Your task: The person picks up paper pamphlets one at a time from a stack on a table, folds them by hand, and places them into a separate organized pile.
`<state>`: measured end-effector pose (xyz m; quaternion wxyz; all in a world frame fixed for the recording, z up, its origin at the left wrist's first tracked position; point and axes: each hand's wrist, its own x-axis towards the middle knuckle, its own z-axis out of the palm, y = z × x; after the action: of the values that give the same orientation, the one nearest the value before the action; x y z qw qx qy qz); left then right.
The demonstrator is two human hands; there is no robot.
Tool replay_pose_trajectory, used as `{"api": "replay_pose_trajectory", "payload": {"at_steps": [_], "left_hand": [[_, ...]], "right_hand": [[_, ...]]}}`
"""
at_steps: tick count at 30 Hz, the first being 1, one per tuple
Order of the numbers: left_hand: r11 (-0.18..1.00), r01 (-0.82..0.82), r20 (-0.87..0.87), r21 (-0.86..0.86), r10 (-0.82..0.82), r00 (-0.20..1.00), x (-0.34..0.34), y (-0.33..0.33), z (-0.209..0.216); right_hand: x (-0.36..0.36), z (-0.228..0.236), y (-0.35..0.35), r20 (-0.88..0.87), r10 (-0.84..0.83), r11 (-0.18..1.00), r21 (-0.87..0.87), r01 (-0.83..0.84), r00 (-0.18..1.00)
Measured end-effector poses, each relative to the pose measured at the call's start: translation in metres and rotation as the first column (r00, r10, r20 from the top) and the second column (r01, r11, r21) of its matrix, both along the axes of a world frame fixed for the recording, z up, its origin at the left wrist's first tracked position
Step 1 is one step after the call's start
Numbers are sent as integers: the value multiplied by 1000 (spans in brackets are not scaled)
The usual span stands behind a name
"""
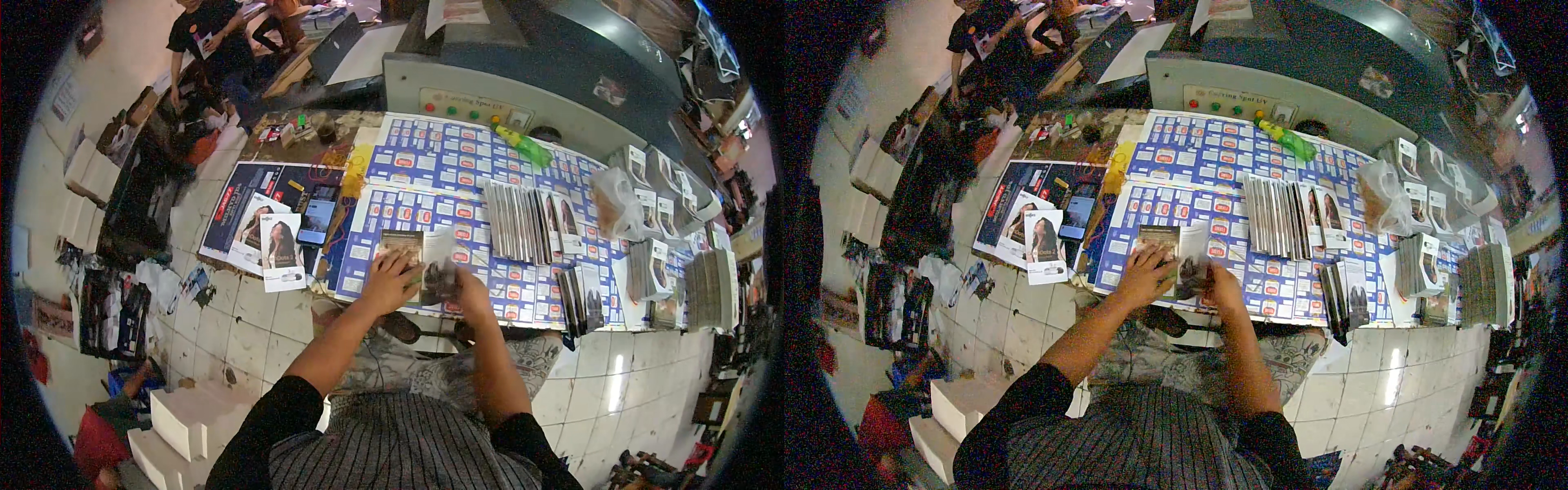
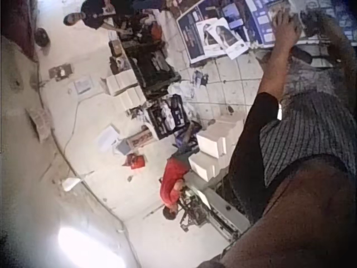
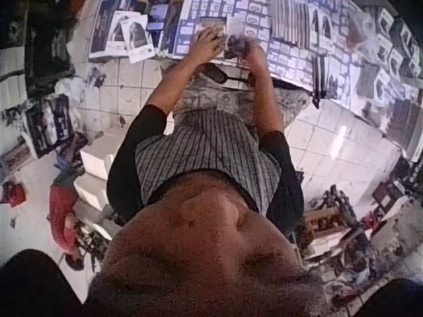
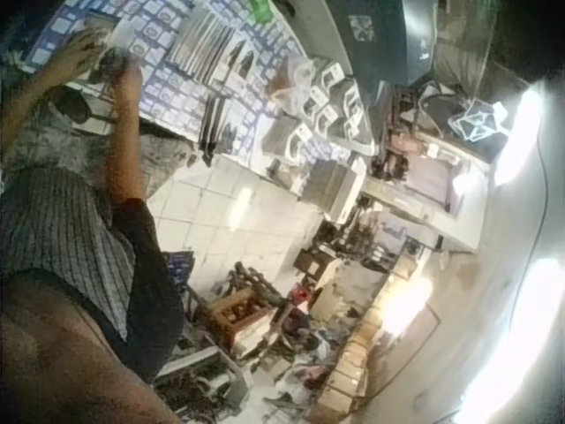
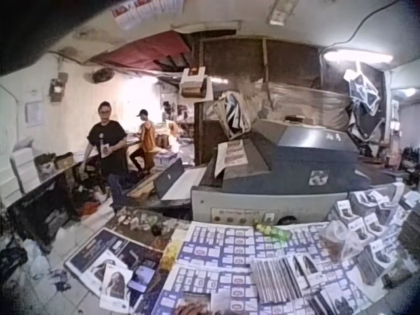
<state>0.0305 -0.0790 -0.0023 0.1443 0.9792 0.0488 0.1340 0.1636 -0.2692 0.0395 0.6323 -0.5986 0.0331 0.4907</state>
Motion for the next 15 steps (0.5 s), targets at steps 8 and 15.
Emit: {"api": "replay_pose_trajectory", "payload": {"at_steps": [8, 15], "left_hand": [[980, 59, -42, -189, -68, 997, -10, 26, -12], [993, -117, -90, -1, 116, 989, -41, 67, -3]], "right_hand": [[-30, -26, 33, 868, 462, 855, -491, -170, -182], [-31, -34, 39, 859, 468, 842, -505, -191, -210]]}}
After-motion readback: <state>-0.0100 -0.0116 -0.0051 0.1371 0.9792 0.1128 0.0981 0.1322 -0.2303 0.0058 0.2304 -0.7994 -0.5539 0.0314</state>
